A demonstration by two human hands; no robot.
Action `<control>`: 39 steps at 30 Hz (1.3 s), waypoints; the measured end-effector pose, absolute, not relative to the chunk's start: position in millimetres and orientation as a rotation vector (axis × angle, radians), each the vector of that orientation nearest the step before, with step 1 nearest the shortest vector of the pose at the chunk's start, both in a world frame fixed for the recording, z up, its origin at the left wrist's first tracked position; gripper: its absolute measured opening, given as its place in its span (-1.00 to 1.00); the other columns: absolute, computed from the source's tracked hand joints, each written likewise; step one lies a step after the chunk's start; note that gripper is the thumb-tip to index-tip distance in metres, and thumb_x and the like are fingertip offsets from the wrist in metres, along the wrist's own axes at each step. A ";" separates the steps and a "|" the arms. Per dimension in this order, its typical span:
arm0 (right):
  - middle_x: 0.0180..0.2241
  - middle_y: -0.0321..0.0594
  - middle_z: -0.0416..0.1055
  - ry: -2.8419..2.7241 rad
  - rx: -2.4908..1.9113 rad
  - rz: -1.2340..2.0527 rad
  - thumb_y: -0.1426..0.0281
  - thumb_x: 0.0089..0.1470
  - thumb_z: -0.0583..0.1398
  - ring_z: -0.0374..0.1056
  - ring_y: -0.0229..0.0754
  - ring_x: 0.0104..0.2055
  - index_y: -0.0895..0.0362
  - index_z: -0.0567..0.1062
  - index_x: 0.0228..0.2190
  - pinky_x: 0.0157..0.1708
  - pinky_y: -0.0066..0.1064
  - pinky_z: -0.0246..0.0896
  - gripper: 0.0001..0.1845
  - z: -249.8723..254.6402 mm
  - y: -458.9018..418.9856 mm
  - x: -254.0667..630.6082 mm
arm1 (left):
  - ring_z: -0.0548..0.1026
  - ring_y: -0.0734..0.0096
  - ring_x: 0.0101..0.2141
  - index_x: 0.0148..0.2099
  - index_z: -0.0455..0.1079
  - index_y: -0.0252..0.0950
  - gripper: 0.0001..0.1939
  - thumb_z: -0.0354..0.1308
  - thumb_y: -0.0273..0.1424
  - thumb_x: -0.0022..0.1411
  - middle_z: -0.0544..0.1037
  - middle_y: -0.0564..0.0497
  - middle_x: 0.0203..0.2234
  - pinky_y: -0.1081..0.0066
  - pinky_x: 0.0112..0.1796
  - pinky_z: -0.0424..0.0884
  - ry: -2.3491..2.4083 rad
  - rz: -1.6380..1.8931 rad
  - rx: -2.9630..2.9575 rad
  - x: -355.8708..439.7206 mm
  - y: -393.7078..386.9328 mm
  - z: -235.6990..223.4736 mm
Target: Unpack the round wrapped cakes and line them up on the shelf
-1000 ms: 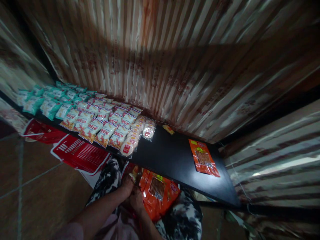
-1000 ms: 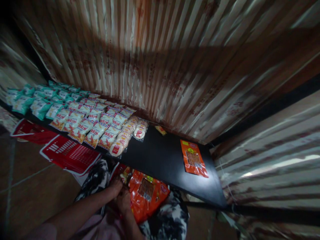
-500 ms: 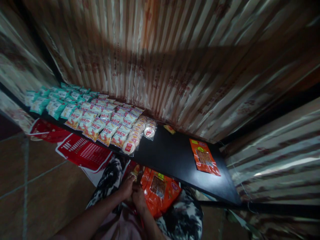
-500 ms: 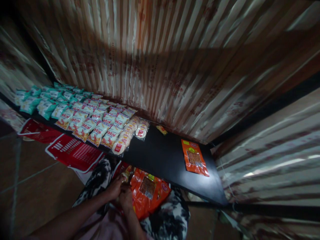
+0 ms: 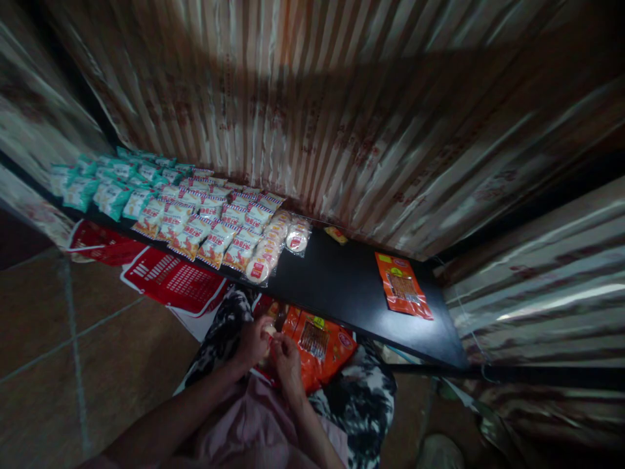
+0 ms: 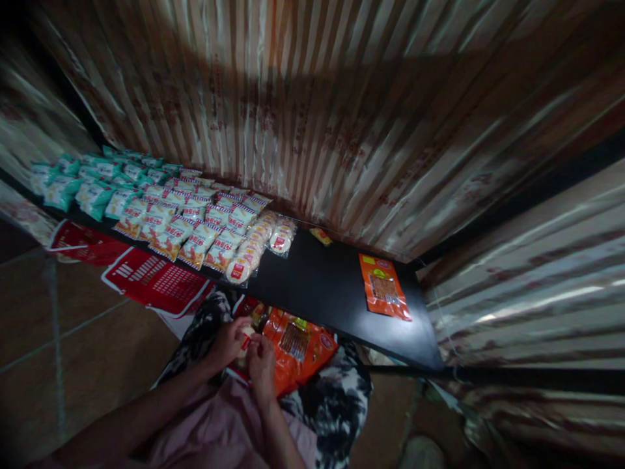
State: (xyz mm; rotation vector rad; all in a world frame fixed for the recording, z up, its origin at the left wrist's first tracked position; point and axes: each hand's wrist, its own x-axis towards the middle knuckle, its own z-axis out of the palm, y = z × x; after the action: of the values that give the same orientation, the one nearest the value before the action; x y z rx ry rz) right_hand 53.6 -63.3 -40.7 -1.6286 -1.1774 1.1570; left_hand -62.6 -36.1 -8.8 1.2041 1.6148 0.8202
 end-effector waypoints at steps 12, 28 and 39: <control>-0.20 -0.08 0.47 -0.898 -1.599 1.316 0.11 -0.22 0.26 0.44 -0.03 -0.20 0.19 0.36 -0.01 -0.26 -0.29 0.37 -0.28 -17.6 -55.9 56.6 | 0.53 0.26 -0.26 -0.20 0.41 -0.33 -0.66 0.10 -0.39 -0.10 0.56 -0.08 -0.29 0.36 -0.23 0.41 1.381 1.041 0.582 -68.2 -37.1 26.3; -0.44 -0.25 0.52 -0.382 -1.290 1.518 0.17 -0.35 0.41 0.44 -0.19 -0.46 0.15 0.46 -0.31 -0.47 -0.43 0.33 -0.47 37.5 -35.5 65.2 | 0.48 0.38 -0.44 -0.31 0.40 -0.33 -0.66 0.29 -0.27 -0.17 0.53 0.02 -0.48 0.42 -0.39 0.39 1.294 1.112 0.530 -59.6 -30.5 50.5; -0.55 -0.41 0.44 -0.378 -1.112 1.554 0.29 -0.29 0.42 0.27 -0.46 -0.60 0.17 0.49 -0.38 -0.59 -0.66 0.18 -0.62 62.1 -30.6 69.0 | 0.41 0.48 -0.52 -0.36 0.35 -0.33 -0.71 0.26 -0.28 -0.15 0.45 0.10 -0.55 0.43 -0.42 0.35 1.285 1.379 0.349 -43.2 -0.2 66.9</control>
State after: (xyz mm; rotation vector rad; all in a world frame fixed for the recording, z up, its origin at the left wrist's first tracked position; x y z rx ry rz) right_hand 69.0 -30.6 62.1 -1.1119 -0.3783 1.5539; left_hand -43.2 -0.2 66.9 0.3485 1.2848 1.3792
